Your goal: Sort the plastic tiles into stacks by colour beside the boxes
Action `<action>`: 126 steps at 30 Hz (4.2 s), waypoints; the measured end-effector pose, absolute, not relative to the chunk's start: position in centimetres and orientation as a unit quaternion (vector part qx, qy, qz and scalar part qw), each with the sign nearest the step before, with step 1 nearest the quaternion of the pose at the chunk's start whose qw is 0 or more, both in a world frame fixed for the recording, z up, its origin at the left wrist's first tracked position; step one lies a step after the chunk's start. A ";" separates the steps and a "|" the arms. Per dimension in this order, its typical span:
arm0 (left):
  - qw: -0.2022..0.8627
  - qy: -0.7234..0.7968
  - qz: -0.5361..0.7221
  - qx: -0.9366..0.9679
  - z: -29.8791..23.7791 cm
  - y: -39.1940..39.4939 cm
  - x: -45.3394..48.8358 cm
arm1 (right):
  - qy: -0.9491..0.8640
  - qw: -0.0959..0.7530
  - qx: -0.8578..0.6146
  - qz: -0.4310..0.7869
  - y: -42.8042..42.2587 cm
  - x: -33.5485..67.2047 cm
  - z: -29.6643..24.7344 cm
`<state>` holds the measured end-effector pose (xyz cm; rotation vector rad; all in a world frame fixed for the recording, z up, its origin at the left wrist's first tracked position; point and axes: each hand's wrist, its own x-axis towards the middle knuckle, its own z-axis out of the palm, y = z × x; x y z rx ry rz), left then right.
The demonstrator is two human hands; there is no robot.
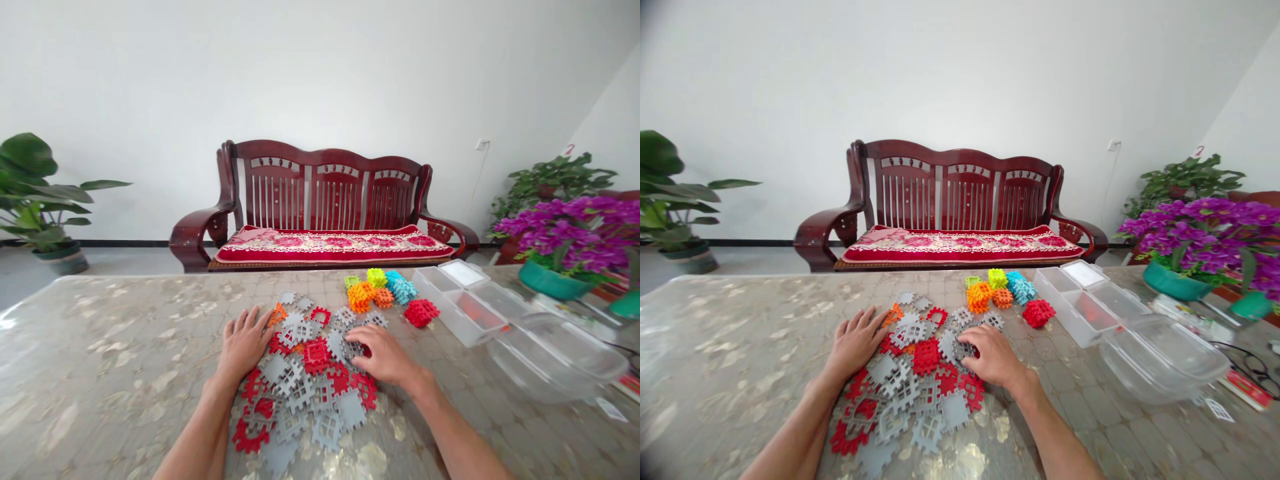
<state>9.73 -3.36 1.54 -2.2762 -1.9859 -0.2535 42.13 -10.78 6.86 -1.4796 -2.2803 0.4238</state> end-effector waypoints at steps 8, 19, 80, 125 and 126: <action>0.066 -0.654 -0.083 -0.749 0.7 -2.9 9.4 | -0.683 0.359 -0.612 0.172 -9.8 44.3 5.7; 0.061 -0.655 -0.071 -0.750 1.1 -3.1 9.5 | -0.713 0.253 -0.631 0.172 -10.3 44.0 5.5; 0.064 -0.654 -0.071 -0.751 1.2 -3.1 9.5 | -0.614 0.247 -0.746 -0.074 -8.5 47.3 2.3; 0.050 -0.661 -0.085 -0.744 1.8 -3.3 9.8 | -0.560 0.260 -0.780 -0.107 -10.1 47.8 3.8; 0.050 -0.661 -0.084 -0.744 1.8 -3.3 9.8 | -0.561 0.248 -0.783 -0.105 -10.0 47.8 3.5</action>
